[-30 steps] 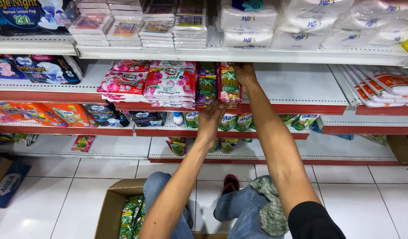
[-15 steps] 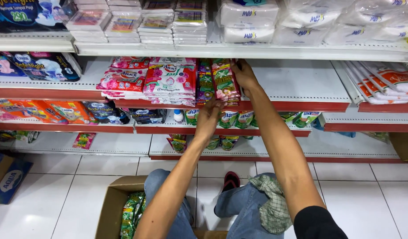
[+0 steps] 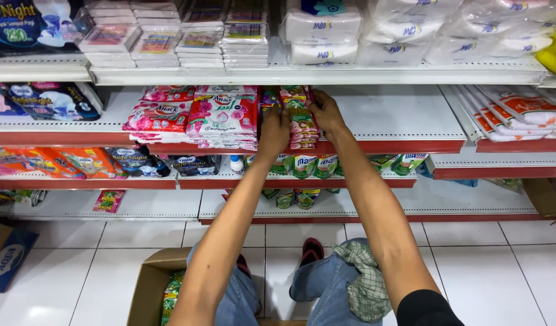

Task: Cleaning sachets with a cloth and scanning them with a handheld scanner in a grocery store aisle.

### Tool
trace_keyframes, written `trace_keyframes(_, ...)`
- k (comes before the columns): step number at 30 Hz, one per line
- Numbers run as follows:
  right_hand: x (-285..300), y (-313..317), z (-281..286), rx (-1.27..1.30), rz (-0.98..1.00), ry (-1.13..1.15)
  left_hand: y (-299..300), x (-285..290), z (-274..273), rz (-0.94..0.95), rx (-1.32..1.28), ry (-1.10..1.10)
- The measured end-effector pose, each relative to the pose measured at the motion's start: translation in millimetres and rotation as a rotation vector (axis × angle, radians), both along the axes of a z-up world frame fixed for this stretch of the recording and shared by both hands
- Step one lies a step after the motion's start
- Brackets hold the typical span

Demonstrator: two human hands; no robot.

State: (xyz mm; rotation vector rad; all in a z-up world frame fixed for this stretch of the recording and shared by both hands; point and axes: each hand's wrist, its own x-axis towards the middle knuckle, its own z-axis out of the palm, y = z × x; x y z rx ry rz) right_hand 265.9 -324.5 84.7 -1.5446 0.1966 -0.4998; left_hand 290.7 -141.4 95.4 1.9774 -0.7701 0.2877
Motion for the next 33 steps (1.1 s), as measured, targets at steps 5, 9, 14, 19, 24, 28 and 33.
trace_keyframes(5,3,0,-10,0.062,0.011,-0.049,-28,31,1,-0.226,-0.144,0.476)
trace_keyframes(9,1,3,-18,0.205,0.069,-0.081,-34,43,-10,-0.413,-0.235,0.402)
trace_keyframes(14,-7,6,-16,0.187,0.056,-0.043,-35,35,-8,-0.424,-0.258,0.462)
trace_keyframes(19,-26,21,1,0.354,0.032,0.021,-36,34,-8,-0.396,-0.192,0.43)
trace_keyframes(24,-11,7,-24,0.35,0.057,-0.084,-39,32,-4,-0.479,-0.192,0.404)
trace_keyframes(28,-18,9,-16,0.257,0.059,-0.084,-38,27,-3,-0.387,-0.167,0.418)
trace_keyframes(33,-16,5,-23,0.292,0.108,-0.158,-43,44,-24,-0.411,-0.195,0.261)
